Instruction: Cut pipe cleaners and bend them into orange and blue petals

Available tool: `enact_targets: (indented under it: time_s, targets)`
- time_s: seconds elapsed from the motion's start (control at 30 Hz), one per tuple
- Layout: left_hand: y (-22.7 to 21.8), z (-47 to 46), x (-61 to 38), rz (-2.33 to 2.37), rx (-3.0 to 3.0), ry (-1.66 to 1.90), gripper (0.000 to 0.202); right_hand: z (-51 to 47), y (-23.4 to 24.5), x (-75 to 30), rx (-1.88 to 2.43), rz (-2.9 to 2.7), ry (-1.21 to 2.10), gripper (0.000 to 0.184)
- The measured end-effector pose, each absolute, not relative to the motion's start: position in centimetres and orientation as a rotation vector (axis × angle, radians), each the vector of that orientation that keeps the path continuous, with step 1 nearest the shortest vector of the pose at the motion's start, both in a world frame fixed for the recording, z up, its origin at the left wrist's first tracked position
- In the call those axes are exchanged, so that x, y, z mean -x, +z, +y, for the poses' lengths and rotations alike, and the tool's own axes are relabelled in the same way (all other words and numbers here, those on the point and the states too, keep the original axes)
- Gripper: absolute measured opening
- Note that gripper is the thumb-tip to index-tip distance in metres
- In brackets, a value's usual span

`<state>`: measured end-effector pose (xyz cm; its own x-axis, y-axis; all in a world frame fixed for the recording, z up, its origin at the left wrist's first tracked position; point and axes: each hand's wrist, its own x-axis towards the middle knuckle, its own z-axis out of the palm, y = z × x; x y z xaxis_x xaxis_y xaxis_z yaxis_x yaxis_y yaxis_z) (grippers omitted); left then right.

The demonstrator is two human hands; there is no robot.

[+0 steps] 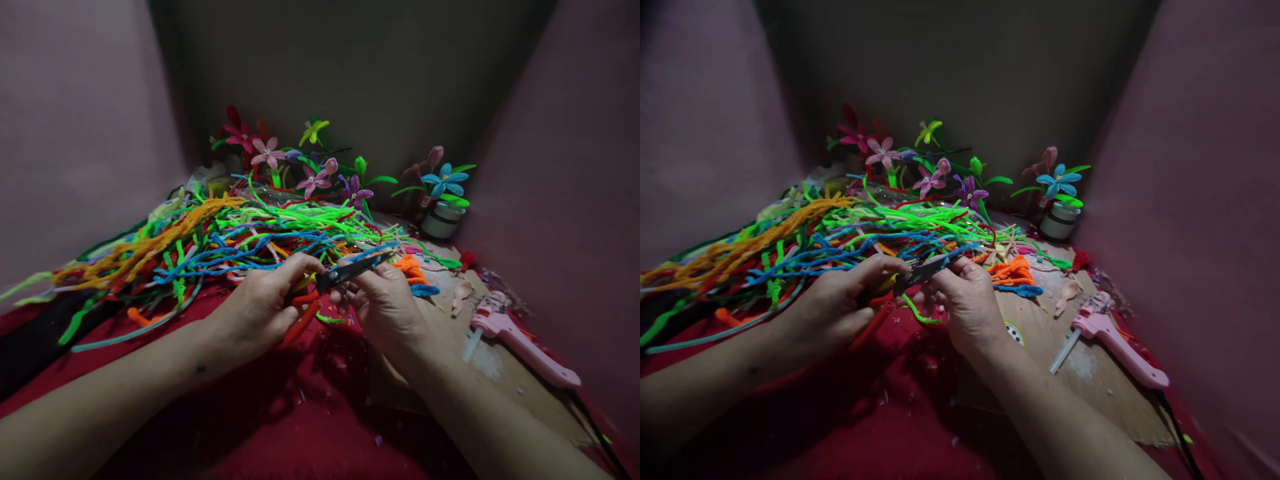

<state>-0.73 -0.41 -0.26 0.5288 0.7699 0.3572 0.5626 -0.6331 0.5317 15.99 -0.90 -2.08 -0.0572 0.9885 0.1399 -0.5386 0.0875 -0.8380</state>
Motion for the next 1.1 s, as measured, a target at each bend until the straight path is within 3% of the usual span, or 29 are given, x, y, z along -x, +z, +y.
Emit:
enact_targets:
  time_s: [0.17,0.37,0.6,0.8,1.1]
  targets:
    - [-0.5,-0.5,0.6,0.986,-2.629,0.897,0.033,-0.6,-2.0,-16.1,0.653,-0.826,1.366,0.008]
    - [-0.8,0.7,0.5,1.129,-2.281,0.816,0.027,-0.4,-1.8,-16.5,0.672,-0.86,1.469,0.009]
    - [0.6,1.4,1.8,1.3,-2.238,0.831,0.022,-0.3,-1.1,-16.7,0.758,-0.811,1.204,0.007]
    - [0.2,0.9,2.0,1.343,-2.833,0.381,0.03,0.0,-1.3,-17.2,0.769,-0.852,1.122,0.009]
    - [0.5,0.6,1.5,1.557,-2.929,-0.01,0.035,0.4,-1.4,-17.4,0.751,-0.882,1.152,0.006]
